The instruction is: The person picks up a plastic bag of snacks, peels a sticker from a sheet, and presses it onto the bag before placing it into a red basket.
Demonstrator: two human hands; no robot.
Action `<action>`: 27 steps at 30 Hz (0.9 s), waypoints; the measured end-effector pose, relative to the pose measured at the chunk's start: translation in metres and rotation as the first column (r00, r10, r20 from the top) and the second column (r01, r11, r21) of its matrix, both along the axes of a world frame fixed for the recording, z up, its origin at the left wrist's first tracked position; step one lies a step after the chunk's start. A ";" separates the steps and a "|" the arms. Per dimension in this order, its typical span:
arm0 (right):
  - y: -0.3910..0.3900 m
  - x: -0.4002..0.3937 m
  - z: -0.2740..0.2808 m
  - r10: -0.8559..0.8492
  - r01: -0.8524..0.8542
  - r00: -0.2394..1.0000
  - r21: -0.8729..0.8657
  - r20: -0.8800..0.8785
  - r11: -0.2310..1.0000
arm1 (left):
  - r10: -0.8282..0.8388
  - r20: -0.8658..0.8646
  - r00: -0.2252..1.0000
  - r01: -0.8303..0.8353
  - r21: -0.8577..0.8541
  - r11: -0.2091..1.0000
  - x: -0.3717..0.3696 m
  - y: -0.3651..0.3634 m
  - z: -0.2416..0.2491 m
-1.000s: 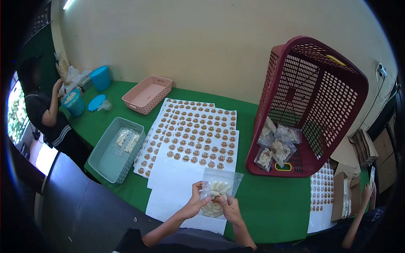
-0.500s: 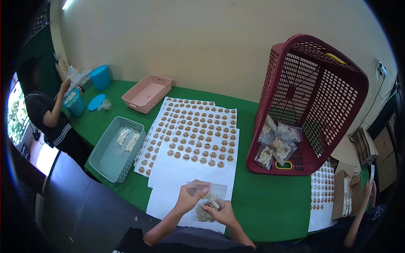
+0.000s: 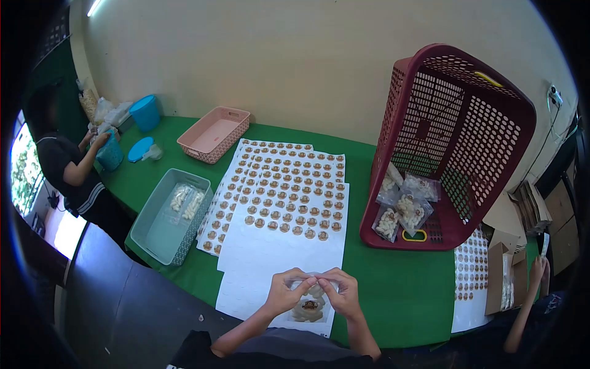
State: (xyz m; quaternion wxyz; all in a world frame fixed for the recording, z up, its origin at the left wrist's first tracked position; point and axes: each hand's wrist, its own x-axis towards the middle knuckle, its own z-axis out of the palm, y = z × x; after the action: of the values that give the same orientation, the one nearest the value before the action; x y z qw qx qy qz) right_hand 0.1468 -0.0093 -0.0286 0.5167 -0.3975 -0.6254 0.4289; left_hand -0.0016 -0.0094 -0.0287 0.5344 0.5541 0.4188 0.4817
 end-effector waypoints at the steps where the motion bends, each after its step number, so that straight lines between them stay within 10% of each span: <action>1: -0.001 -0.001 0.002 -0.051 0.050 0.998 0.037 0.026 0.998 | 0.000 -0.019 1.000 0.000 -0.010 1.000 0.000 -0.001 0.002; 8: 0.005 -0.005 -0.013 -0.349 0.332 0.934 0.180 0.074 0.926 | -0.118 -0.146 0.982 0.136 0.124 0.983 0.001 -0.005 0.017; 18: 0.000 0.010 -0.009 -0.132 0.126 0.989 0.088 0.066 0.988 | -0.110 -0.123 0.986 0.109 -0.015 0.994 -0.005 0.011 -0.003; 23: 0.004 0.010 -0.014 -0.417 0.405 0.895 -0.105 -0.160 0.908 | 0.159 -0.106 0.982 -0.127 0.256 0.958 -0.004 0.008 0.000; 27: -0.003 0.010 -0.016 -0.181 0.182 0.983 0.100 -0.019 0.978 | -0.084 -0.279 0.957 0.168 0.293 0.941 -0.002 0.004 0.010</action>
State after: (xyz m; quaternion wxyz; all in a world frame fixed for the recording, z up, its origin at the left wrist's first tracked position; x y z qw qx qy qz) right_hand 0.1571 -0.0121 -0.0445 0.5762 -0.4241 -0.6049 0.3495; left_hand -0.0034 -0.0051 -0.0190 0.4092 0.7166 0.3674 0.4290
